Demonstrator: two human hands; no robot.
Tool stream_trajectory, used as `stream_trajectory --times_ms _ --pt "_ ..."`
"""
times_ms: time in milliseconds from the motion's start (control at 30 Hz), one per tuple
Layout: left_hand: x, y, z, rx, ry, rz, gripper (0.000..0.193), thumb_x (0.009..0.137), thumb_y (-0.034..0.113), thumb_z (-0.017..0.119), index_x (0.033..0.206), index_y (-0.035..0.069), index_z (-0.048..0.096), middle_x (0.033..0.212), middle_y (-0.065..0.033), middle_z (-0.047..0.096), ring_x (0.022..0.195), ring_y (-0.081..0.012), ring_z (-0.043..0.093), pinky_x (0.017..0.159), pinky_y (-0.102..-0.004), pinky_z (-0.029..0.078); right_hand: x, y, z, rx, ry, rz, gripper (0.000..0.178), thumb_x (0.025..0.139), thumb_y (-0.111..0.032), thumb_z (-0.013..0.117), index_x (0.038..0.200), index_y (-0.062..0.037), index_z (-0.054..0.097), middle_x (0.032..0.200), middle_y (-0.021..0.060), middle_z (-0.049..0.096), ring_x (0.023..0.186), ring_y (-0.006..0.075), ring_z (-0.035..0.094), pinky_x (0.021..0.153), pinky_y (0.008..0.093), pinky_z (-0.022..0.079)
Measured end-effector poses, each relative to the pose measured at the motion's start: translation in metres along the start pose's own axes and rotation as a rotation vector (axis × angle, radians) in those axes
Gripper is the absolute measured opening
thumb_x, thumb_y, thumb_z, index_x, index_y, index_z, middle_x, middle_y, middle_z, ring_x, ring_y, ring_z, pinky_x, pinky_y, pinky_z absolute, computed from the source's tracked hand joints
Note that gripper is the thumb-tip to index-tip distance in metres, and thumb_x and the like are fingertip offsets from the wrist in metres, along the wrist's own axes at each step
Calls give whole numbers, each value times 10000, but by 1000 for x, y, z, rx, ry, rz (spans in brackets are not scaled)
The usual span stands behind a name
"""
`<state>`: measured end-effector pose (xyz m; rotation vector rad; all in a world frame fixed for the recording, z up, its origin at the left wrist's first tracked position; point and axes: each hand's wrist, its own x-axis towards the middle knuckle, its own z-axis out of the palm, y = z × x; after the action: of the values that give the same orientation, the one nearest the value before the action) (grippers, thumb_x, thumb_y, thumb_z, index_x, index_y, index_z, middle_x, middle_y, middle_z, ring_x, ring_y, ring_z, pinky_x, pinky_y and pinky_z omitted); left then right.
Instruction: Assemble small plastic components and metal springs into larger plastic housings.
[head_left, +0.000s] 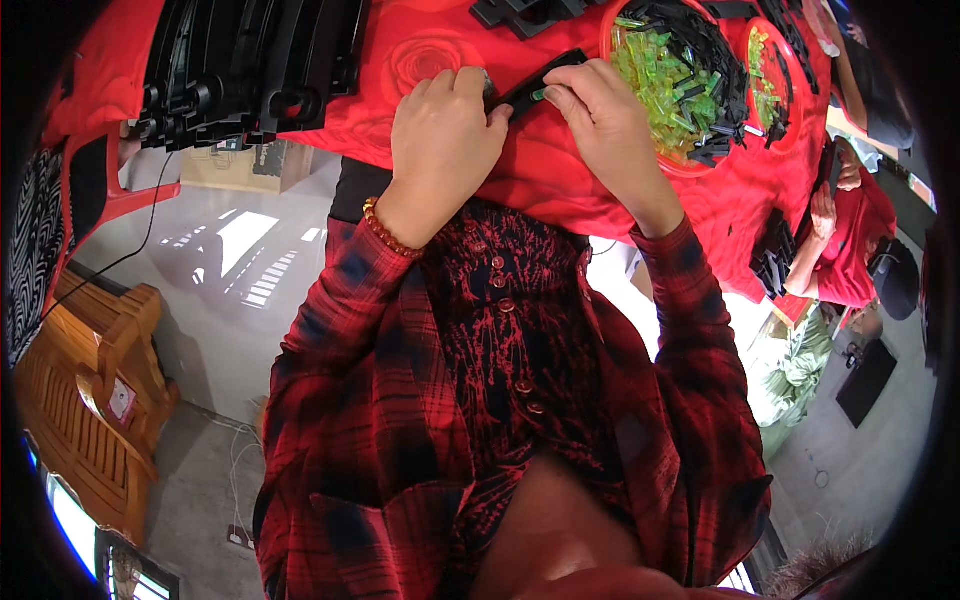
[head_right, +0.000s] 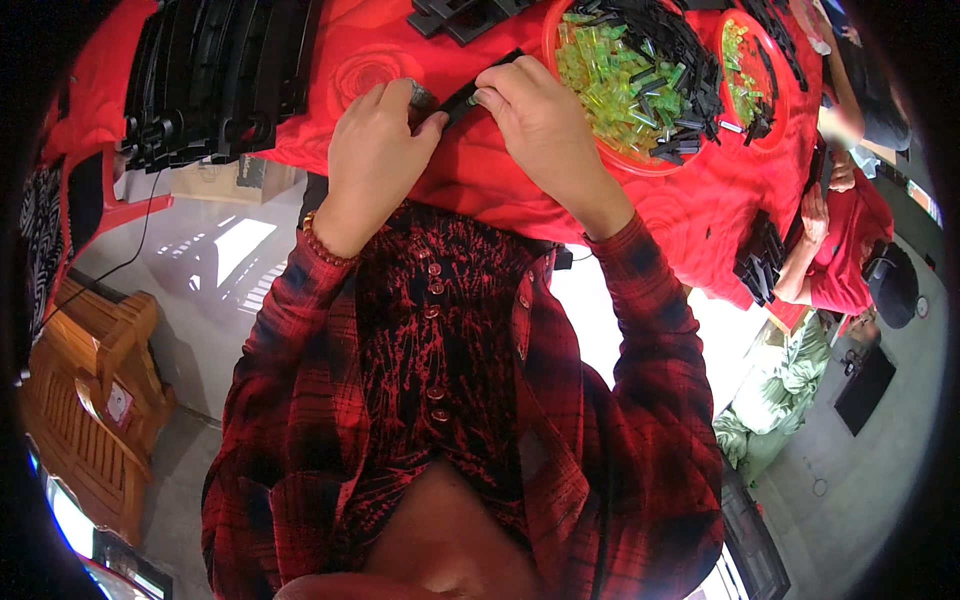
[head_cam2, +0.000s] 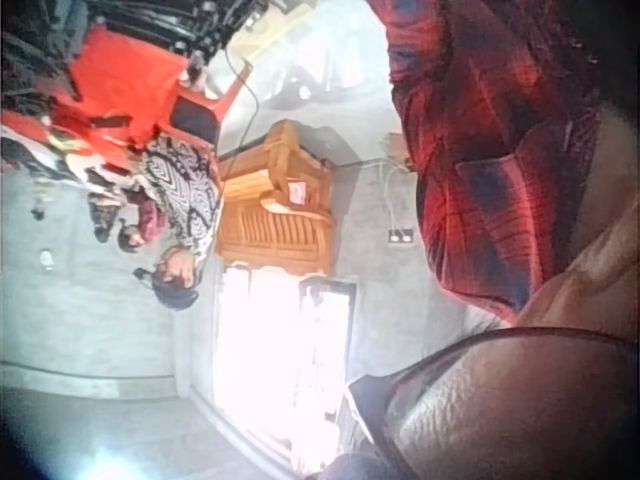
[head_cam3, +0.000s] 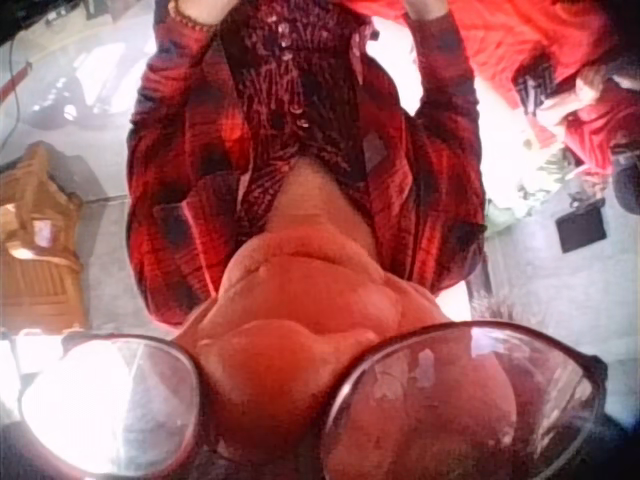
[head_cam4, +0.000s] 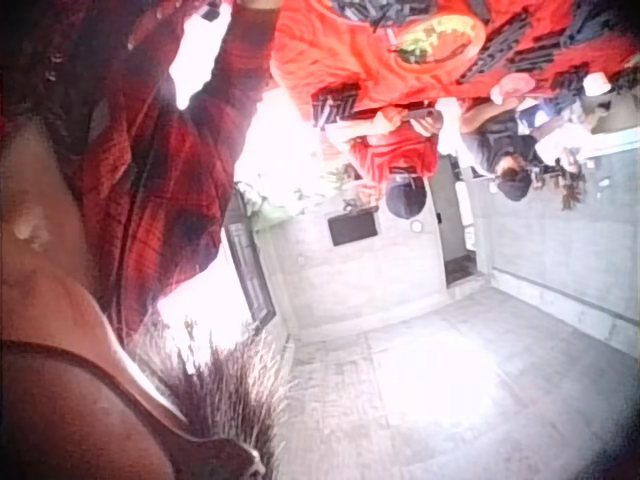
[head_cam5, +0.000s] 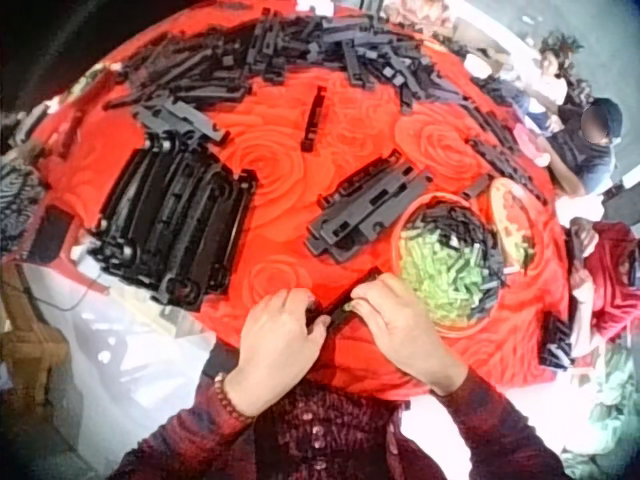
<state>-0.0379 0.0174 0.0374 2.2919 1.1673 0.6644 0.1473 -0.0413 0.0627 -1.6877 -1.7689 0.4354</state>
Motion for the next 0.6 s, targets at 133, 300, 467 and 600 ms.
stream_trajectory --times_ms 133,300,467,600 --pt "5 1 2 -8 -56 -73 288 814 238 759 880 13 593 857 -181 657 834 -402 628 717 -486 498 3 3 1 -58 -34 -35 115 899 -82 673 1005 -39 657 909 114 607 793 327 616 685 398 504" --pt "7 0 3 -13 -58 -78 300 809 243 766 876 12 588 839 -176 651 817 -400 629 695 -487 495 4 7 3 -52 -41 -69 106 909 -83 654 999 -27 648 933 114 609 826 329 623 704 404 514" --pt "6 0 5 -21 -56 -84 306 805 241 772 860 12 577 801 -170 645 785 -395 630 667 -485 491 6 7 1 -78 -89 -80 101 907 -78 655 991 -26 634 927 116 610 831 325 625 705 402 517" --pt "3 -2 4 -38 -30 -85 305 799 235 780 849 15 574 770 -165 642 758 -394 632 657 -485 489 8 5 2 -71 -100 -96 108 908 -87 656 992 -27 624 926 111 614 834 320 627 704 399 518"
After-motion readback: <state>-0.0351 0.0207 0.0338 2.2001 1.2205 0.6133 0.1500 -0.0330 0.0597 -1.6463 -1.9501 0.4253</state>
